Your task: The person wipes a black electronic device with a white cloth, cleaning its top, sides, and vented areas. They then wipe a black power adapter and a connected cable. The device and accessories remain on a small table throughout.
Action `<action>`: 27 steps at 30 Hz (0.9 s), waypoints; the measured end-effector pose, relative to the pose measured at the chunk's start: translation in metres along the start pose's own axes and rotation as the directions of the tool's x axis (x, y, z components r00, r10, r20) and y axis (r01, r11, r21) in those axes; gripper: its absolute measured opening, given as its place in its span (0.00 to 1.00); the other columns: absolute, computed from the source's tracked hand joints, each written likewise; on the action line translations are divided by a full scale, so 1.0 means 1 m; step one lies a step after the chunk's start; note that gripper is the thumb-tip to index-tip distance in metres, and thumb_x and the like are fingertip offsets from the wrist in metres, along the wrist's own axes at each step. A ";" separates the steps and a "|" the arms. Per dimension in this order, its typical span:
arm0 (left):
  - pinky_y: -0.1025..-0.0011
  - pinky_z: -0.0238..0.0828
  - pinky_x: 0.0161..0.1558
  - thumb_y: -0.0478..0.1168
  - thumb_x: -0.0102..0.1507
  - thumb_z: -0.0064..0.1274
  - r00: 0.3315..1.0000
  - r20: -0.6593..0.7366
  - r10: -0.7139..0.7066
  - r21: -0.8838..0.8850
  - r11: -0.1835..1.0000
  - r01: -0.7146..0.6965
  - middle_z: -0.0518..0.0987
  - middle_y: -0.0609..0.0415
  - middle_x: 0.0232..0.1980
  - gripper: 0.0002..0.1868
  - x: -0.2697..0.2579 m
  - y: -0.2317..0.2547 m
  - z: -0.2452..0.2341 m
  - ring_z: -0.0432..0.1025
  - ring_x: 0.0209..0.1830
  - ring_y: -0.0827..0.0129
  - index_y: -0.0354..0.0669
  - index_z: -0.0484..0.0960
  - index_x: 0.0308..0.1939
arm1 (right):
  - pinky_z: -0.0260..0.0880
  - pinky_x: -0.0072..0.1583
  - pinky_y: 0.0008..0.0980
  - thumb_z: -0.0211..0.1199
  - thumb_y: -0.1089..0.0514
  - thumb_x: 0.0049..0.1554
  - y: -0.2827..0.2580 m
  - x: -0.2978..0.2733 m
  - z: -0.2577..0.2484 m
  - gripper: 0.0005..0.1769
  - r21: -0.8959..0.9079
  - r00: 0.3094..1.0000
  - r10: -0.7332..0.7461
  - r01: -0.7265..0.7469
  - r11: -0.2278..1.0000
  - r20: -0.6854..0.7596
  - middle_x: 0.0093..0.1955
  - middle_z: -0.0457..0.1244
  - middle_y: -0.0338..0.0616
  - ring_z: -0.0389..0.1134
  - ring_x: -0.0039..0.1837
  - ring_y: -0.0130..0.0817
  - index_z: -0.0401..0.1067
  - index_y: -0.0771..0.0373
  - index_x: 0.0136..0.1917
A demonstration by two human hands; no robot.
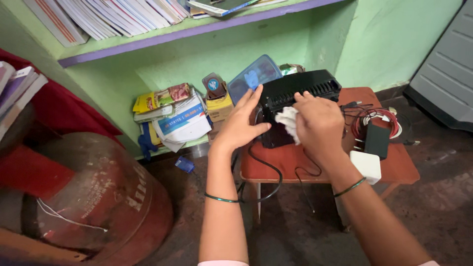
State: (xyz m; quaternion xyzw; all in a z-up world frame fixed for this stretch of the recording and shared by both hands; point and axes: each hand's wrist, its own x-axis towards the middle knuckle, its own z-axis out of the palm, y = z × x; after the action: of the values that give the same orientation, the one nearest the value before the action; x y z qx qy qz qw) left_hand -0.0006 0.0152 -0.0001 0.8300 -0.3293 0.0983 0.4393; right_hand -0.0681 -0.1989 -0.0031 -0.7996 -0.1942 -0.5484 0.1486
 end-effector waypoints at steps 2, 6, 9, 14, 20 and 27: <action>0.59 0.56 0.75 0.46 0.55 0.69 0.997 -0.061 0.053 -0.007 0.999 -0.054 0.56 0.37 0.83 0.52 0.000 0.001 -0.002 0.56 0.81 0.47 0.58 0.58 0.80 | 0.72 0.58 0.40 0.63 0.73 0.53 0.006 -0.002 -0.001 0.15 0.076 0.994 0.104 -0.102 0.992 -0.020 0.50 0.72 0.47 0.74 0.54 0.43 0.79 0.66 0.54; 0.58 0.59 0.73 0.51 0.52 0.70 0.989 -0.122 0.088 0.025 0.996 -0.086 0.60 0.37 0.80 0.52 0.004 0.007 0.001 0.60 0.78 0.46 0.57 0.62 0.78 | 0.70 0.52 0.27 0.57 0.75 0.60 0.024 -0.004 0.000 0.09 0.488 0.900 0.433 -0.399 0.776 0.048 0.50 0.70 0.45 0.70 0.50 0.27 0.75 0.71 0.52; 0.59 0.63 0.71 0.52 0.54 0.69 0.985 -0.167 0.043 0.032 0.999 -0.038 0.66 0.40 0.79 0.45 0.006 0.010 0.010 0.64 0.76 0.48 0.57 0.69 0.74 | 0.65 0.47 0.23 0.56 0.75 0.58 0.034 -0.003 0.000 0.09 0.584 0.806 0.571 -0.540 0.606 0.154 0.45 0.68 0.42 0.66 0.46 0.21 0.75 0.72 0.50; 0.60 0.65 0.72 0.53 0.55 0.68 0.978 -0.199 0.068 0.041 0.997 -0.061 0.67 0.41 0.78 0.44 0.010 0.004 0.012 0.66 0.76 0.48 0.56 0.70 0.74 | 0.72 0.43 0.23 0.56 0.71 0.56 0.001 -0.011 0.001 0.07 0.727 0.718 0.512 -0.645 0.235 0.472 0.42 0.70 0.37 0.70 0.41 0.22 0.73 0.67 0.46; 0.60 0.65 0.71 0.52 0.55 0.69 0.987 -0.157 0.040 -0.011 0.999 -0.042 0.64 0.40 0.79 0.44 0.008 -0.008 0.016 0.66 0.76 0.48 0.57 0.69 0.74 | 0.70 0.42 0.27 0.59 0.71 0.56 -0.037 -0.021 -0.005 0.05 0.594 0.584 0.133 -0.803 -0.048 0.801 0.42 0.70 0.43 0.70 0.41 0.27 0.76 0.71 0.46; 0.60 0.59 0.74 0.52 0.54 0.69 0.986 -0.148 0.082 0.009 0.997 -0.082 0.65 0.41 0.79 0.50 0.005 0.006 0.009 0.60 0.80 0.50 0.48 0.63 0.77 | 0.76 0.47 0.31 0.57 0.71 0.59 -0.002 0.024 -0.027 0.12 0.761 0.574 0.569 -0.630 -0.154 0.590 0.48 0.70 0.44 0.73 0.45 0.30 0.71 0.65 0.56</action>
State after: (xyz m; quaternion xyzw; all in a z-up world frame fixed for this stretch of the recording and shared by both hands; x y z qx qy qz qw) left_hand -0.0019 0.0038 0.0005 0.8068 -0.3294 0.1784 0.4568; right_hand -0.0837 -0.2056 0.0289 -0.5332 -0.0924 -0.1504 0.8274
